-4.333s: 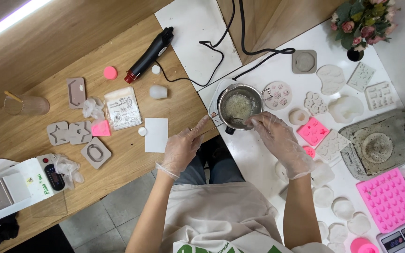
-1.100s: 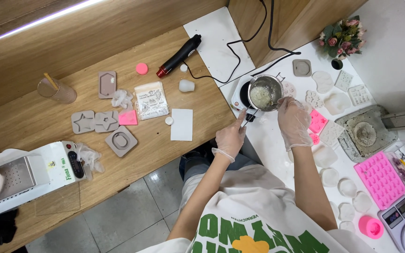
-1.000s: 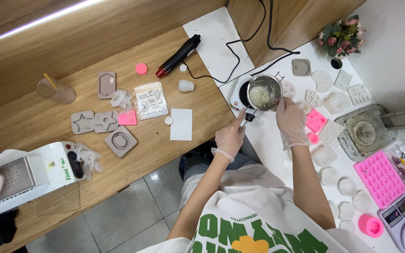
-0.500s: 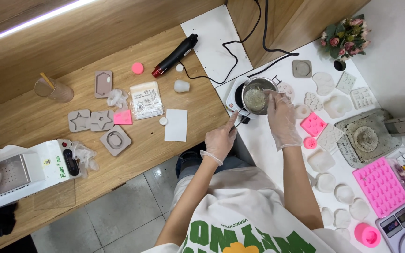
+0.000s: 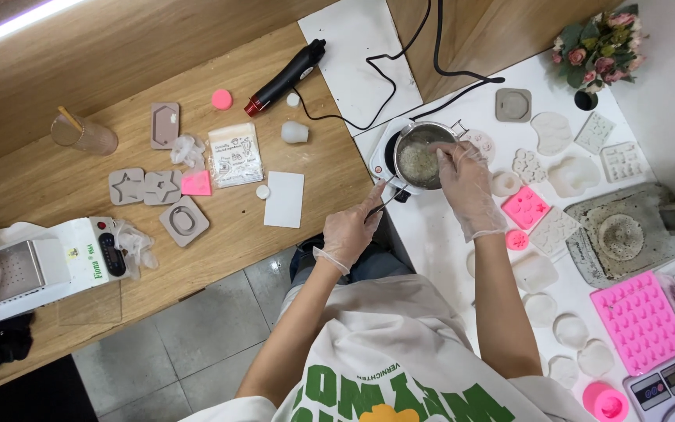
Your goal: Stirring and heating wax in a small pot using a heat gun and a heating plate.
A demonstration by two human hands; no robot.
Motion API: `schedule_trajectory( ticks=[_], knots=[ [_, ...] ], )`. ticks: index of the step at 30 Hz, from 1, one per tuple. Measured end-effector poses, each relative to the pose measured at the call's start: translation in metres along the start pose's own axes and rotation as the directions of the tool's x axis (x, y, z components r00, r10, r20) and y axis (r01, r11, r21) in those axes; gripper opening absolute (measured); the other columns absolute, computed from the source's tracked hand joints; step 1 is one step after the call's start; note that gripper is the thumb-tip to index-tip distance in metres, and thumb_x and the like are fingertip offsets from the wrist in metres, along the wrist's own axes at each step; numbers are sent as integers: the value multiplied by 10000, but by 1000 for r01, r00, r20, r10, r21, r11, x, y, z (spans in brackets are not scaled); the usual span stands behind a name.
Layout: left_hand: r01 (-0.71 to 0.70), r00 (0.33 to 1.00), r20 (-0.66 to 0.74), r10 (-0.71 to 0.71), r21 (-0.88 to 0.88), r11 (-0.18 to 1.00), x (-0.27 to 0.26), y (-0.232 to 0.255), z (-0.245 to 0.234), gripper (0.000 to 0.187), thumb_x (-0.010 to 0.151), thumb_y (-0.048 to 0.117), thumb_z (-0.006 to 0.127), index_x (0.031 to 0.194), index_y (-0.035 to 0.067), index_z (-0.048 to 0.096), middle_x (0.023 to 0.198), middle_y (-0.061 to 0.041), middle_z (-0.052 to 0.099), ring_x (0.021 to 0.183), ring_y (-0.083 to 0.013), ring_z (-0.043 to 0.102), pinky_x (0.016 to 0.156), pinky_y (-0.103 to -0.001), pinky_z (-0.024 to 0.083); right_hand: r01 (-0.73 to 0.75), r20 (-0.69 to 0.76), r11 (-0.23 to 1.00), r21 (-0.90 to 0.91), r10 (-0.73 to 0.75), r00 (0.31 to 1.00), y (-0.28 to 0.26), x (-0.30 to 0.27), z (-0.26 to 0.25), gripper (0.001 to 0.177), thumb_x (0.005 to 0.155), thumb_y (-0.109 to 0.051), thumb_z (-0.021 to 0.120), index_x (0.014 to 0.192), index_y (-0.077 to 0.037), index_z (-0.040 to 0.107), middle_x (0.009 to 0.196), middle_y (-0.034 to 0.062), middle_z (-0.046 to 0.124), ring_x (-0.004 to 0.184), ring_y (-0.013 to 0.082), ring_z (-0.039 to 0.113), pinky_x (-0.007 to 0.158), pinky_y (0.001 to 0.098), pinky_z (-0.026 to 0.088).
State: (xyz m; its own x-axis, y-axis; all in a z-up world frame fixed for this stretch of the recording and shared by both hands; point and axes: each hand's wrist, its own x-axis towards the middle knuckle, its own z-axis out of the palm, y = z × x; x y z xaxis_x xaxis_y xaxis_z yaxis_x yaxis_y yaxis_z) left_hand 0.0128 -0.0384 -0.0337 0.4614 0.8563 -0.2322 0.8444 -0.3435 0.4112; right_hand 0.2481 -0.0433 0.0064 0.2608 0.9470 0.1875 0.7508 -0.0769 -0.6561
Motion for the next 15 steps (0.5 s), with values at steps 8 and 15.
schedule_trajectory(
  ticks=[8, 15],
  knots=[
    [20, 998, 53, -19, -12, 1000, 0, 3, -8, 664, 986, 446, 523, 1552, 537, 188, 926, -74, 774, 876, -332, 754, 763, -462, 610, 20, 37, 999, -40, -19, 999, -2, 4, 2, 152, 1034, -202, 628, 1106, -166, 757, 1029, 125, 679, 1063, 375, 640, 933, 493, 499],
    [45, 993, 109, -45, 0, 999, -1, 5, -9, 641, 992, 468, 489, 1549, 548, 182, 1019, -75, 770, 939, -342, 744, 825, -472, 596, 12, 60, 998, -64, -8, 998, 5, 4, 8, 184, 1063, -260, 618, 1099, -131, 744, 1046, 132, 690, 1068, 382, 648, 933, 522, 502]
  ],
)
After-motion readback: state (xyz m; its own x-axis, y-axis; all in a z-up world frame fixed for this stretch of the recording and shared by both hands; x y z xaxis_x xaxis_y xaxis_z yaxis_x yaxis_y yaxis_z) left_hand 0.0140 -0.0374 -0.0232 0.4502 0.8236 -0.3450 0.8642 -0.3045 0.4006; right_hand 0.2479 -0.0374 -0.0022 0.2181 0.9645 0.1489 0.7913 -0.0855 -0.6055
